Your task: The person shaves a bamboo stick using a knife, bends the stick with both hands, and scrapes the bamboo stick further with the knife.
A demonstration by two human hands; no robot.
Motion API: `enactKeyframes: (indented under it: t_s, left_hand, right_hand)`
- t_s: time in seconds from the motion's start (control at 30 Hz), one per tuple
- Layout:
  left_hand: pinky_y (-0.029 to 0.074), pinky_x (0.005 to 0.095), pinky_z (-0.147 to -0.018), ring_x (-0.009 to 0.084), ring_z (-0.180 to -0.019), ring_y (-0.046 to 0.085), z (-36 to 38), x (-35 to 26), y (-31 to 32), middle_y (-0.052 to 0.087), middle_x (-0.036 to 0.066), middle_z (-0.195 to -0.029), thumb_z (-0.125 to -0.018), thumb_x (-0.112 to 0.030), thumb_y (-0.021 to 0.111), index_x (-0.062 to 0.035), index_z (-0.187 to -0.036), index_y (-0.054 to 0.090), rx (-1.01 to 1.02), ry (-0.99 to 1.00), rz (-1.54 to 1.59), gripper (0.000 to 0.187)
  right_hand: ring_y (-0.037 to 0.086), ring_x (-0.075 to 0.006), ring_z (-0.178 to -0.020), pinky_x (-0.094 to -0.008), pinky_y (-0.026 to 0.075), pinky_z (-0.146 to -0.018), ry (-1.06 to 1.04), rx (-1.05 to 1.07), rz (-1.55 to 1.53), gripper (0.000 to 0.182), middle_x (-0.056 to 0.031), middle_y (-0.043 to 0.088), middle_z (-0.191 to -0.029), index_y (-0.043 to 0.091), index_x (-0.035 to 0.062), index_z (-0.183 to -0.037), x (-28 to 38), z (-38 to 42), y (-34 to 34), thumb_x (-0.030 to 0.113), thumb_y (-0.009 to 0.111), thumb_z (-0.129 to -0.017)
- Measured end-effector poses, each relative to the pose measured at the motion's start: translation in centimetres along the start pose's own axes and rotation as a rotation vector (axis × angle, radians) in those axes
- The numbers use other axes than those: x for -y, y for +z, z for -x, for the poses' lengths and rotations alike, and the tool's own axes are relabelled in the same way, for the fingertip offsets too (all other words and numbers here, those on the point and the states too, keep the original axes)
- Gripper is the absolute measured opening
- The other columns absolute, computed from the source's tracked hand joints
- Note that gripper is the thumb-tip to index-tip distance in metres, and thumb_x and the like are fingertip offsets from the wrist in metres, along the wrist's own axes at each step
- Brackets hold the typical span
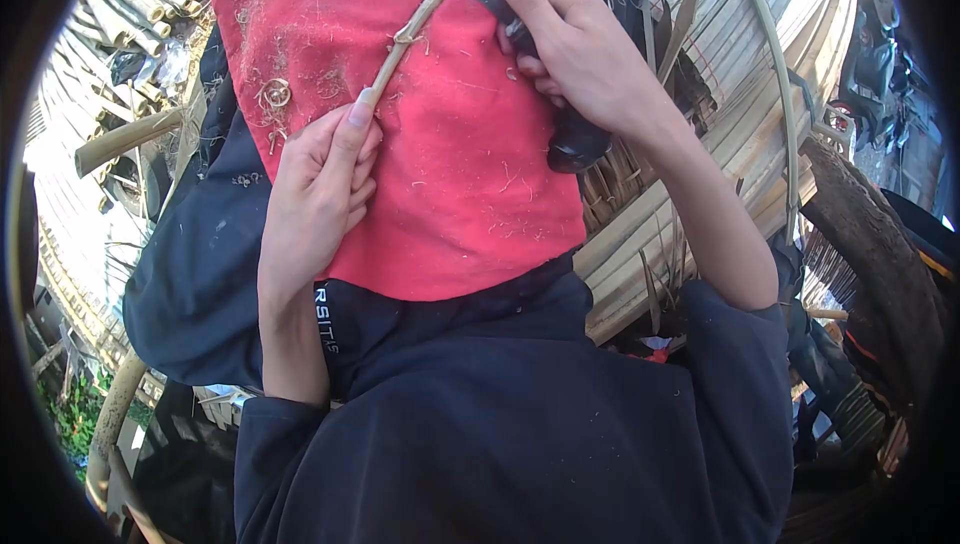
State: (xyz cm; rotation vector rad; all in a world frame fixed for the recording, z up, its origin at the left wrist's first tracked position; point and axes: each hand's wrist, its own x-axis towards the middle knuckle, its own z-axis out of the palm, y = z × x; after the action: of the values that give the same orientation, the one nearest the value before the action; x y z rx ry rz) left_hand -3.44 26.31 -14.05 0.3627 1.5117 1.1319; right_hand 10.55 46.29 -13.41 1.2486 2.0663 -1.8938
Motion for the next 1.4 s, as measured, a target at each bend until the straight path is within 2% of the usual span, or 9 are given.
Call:
enactKeyframes:
  t_s: [0.2,0.47,0.57,0.7,1.0,1.1,1.23,1.3,1.4]
  left_hand:
    - [0.016,0.0193,-0.039,-0.0016,-0.045,0.022,0.3,-1.1,-0.4,0.029,-0.01,-0.06,-0.106,-0.037,0.046,-0.0116,-0.079,0.049,0.055,-0.149,0.122,0.037]
    - [0.015,0.0192,-0.039,-0.0017,-0.044,0.021,0.1,-1.2,-0.3,0.029,-0.01,-0.06,-0.105,-0.037,0.046,-0.0118,-0.078,0.047,0.066,-0.15,0.146,0.038]
    - [0.015,0.0192,-0.039,-0.0018,-0.044,0.021,0.0,-1.1,-0.4,0.029,-0.011,-0.06,-0.105,-0.038,0.047,-0.0121,-0.077,0.047,0.067,-0.155,0.141,0.038]
    - [0.021,0.0183,-0.041,-0.0015,-0.048,0.027,0.1,-1.7,-0.6,0.033,-0.01,-0.061,-0.106,-0.035,0.047,-0.0088,-0.077,0.051,0.091,-0.189,0.185,0.039]
    - [0.021,0.0185,-0.041,-0.0015,-0.048,0.027,0.5,-1.3,-0.6,0.033,-0.011,-0.059,-0.106,-0.034,0.046,-0.0092,-0.077,0.05,0.106,-0.193,0.167,0.038]
    - [0.015,0.0188,-0.038,-0.0025,-0.044,0.022,0.1,-1.3,-0.1,0.029,-0.011,-0.059,-0.106,-0.036,0.046,-0.0117,-0.077,0.047,0.053,-0.155,0.199,0.038]
    - [0.021,0.0188,-0.041,-0.0014,-0.048,0.027,0.3,-1.1,-0.5,0.033,-0.011,-0.059,-0.106,-0.033,0.046,-0.0094,-0.076,0.05,0.091,-0.169,0.148,0.038]
    - [0.021,0.0189,-0.041,-0.0013,-0.048,0.027,-0.1,-1.4,-0.3,0.033,-0.011,-0.059,-0.106,-0.033,0.046,-0.0094,-0.076,0.05,0.074,-0.127,0.151,0.038]
    - [0.015,0.019,-0.038,-0.0026,-0.044,0.022,0.2,-0.7,-0.2,0.03,-0.011,-0.059,-0.105,-0.037,0.047,-0.0116,-0.077,0.047,0.107,-0.132,0.181,0.038]
  right_hand:
    - [0.037,-0.0046,-0.045,-0.0221,0.032,-0.042,-0.034,-0.012,-0.047,0.056,0.0042,0.042,-0.056,0.054,0.0035,-0.075,-0.9,-0.2,0.3,0.051,0.044,-0.103]
    - [0.034,-0.0029,-0.044,-0.0208,0.028,-0.042,-0.043,-0.077,-0.081,0.055,0.0063,0.04,-0.057,0.054,0.0059,-0.076,-0.7,-0.4,0.9,0.051,0.039,-0.104]
    - [0.038,-0.004,-0.047,-0.0221,0.032,-0.043,-0.16,0.077,0.211,0.057,0.0027,0.045,-0.059,0.055,0.002,-0.073,-0.5,0.4,0.5,0.05,0.044,-0.103]
    - [0.038,-0.0043,-0.047,-0.0225,0.033,-0.044,-0.022,-0.092,-0.05,0.056,0.0041,0.042,-0.057,0.055,0.0024,-0.074,-0.1,-0.1,0.7,0.05,0.045,-0.103]
    - [0.035,-0.0031,-0.045,-0.0204,0.028,-0.043,-0.002,0.028,0.071,0.056,0.0055,0.041,-0.057,0.053,0.0065,-0.076,-0.8,0.1,0.0,0.053,0.039,-0.104]
    - [0.035,-0.0032,-0.045,-0.0201,0.028,-0.044,-0.016,-0.052,-0.083,0.055,0.0055,0.041,-0.058,0.054,0.0067,-0.077,-0.8,-0.8,0.6,0.053,0.039,-0.104]
    - [0.037,-0.0041,-0.047,-0.0222,0.031,-0.044,-0.018,0.067,0.026,0.057,0.0048,0.04,-0.056,0.055,0.0029,-0.074,-0.7,-0.4,-0.6,0.051,0.044,-0.102]
    - [0.037,-0.0036,-0.046,-0.0213,0.03,-0.044,-0.043,-0.009,0.028,0.057,0.0054,0.041,-0.056,0.055,0.0045,-0.075,-0.9,-0.4,0.2,0.052,0.043,-0.103]
    - [0.034,-0.0037,-0.044,-0.0204,0.028,-0.043,0.004,0.065,0.085,0.053,0.0061,0.04,-0.056,0.053,0.0075,-0.076,-0.5,0.2,-0.1,0.051,0.039,-0.104]
